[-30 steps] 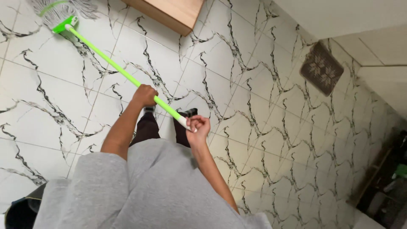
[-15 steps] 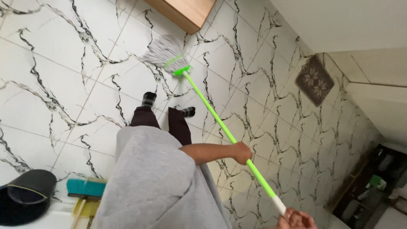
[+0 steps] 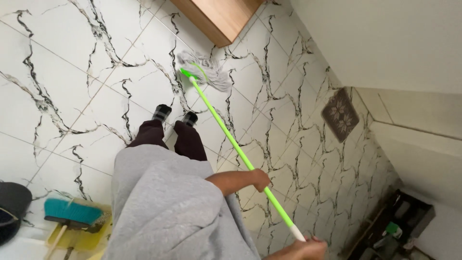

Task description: Mopping the tiled floor in a hotel hallway.

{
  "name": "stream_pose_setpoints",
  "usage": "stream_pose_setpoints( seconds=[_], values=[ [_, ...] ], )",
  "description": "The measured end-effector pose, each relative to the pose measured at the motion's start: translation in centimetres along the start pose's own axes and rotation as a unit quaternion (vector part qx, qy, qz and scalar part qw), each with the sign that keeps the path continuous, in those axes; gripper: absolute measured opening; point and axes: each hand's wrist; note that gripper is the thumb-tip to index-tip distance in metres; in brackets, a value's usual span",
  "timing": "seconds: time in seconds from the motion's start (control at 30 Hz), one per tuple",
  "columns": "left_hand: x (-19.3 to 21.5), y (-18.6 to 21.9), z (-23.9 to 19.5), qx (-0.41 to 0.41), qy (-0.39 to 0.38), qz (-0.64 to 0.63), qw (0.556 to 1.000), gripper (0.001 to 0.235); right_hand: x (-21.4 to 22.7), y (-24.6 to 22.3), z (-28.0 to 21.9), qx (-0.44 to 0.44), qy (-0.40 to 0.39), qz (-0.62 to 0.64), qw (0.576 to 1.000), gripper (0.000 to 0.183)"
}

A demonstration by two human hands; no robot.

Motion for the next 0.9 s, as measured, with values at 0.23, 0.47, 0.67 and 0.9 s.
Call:
stream_pose_setpoints(
  seconds=[0.23, 0.47, 0.67, 0.9],
  values=[
    [7.2, -22.0, -5.1, 0.213, 0.14, 0.047, 0.966, 0.019, -36.1, -6.0, -6.9, 0.066, -0.095, -0.117, 0.986, 0.017],
    [10.9, -38.4, -23.2, 0.477, 0.412, 0.061, 0.774, 0.016, -54.6, -17.6, -24.1, 0.401, -0.406, -0.137, 0.81, 0.018],
    [13.1, -36.9, -33.1, 0.539, 0.437, -0.019, 0.72, 0.02, -56.7, -26.5, -30.1, 0.641, -0.419, -0.067, 0.639, 0.011],
    [18.4, -37.0, -27.9, 0.48, 0.599, -0.096, 0.634, 0.018, -61.6, -31.5, -21.0, 0.698, -0.441, -0.043, 0.563, 0.007]
  ],
)
Point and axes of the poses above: each hand's wrist, its own z-axis towards the middle knuckle, its own x-axis out of the back of the hand, y = z × x, and after that the axes turned 9 degrees about x, right-handed
